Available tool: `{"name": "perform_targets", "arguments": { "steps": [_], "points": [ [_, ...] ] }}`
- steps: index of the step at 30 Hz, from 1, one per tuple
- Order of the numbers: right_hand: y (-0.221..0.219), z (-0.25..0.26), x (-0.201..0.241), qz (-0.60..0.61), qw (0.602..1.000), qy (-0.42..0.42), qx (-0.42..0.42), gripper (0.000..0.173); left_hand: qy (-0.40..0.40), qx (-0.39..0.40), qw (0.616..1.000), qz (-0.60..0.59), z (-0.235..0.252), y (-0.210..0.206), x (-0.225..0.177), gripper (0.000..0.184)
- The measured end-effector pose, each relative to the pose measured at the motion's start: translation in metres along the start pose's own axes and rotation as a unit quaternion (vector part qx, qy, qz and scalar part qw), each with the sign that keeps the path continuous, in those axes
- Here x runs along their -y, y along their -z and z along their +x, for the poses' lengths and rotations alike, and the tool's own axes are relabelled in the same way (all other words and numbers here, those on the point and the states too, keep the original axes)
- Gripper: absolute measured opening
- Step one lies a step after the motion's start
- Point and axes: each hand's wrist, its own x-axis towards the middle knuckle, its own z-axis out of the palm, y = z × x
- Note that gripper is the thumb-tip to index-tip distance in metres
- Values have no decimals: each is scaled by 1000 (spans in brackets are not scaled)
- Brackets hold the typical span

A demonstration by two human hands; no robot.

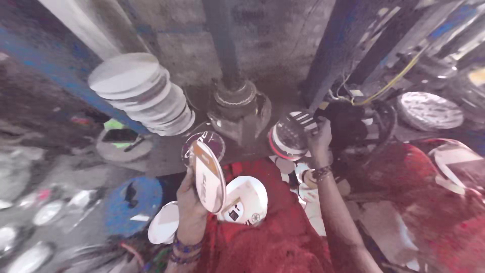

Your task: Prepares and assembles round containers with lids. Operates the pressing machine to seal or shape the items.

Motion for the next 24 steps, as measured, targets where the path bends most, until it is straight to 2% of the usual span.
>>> {"name": "perform_targets", "arguments": {
  "steps": [2, 4, 5, 7, 9, 11, 12, 13, 14, 16, 17, 19, 20, 21, 24],
  "points": [
    [-2, -3, -1, 140, 989, 15, -42, 48, -3, 34, 998, -44, 1, 2, -1, 37],
    [0, -12, 2, 279, 959, -15, -43, 28, -8, 34, 998, -57, 1, 2, -1, 34],
    [3, -18, 8, 315, 948, -23, -30, 25, -15, 24, 999, -39, 0, 3, 0, 33],
    [7, -39, 29, 345, 938, 6, 31, 24, -50, -17, 997, 62, -1, -2, 9, 30],
    [12, -72, 59, 332, 930, 78, 134, 25, -84, -27, 976, 200, -4, -8, 23, 30],
    [15, -95, 85, 320, 901, 167, 242, 32, -91, -17, 966, 241, -8, -12, 36, 28],
    [14, -98, 89, 321, 883, 194, 282, 38, -86, -20, 965, 248, -10, -15, 40, 26],
    [13, -96, 89, 314, 882, 193, 293, 42, -84, -26, 964, 250, -10, -17, 41, 24],
    [12, -91, 82, 281, 906, 171, 266, 43, -82, -28, 965, 246, -9, -17, 39, 24],
    [11, -69, 57, 115, 976, 94, 157, 34, -87, -34, 970, 223, -6, -13, 29, 27],
    [9, -53, 43, 8, 991, 43, 128, 42, -90, -47, 974, 203, -4, -11, 21, 28],
    [5, -25, 13, -140, 979, -40, 143, 64, -85, -88, 976, 182, -4, -10, 10, 28],
    [3, -17, 2, -165, 975, -56, 135, 66, -84, -103, 977, 169, -3, -7, 6, 29],
    [0, -13, -7, -162, 980, -48, 107, 63, -82, -84, 981, 153, -3, -1, 3, 31],
    [3, -11, -6, -40, 999, -20, 30, 54, -74, -26, 994, 83, -2, 7, 1, 30]
  ]
}}
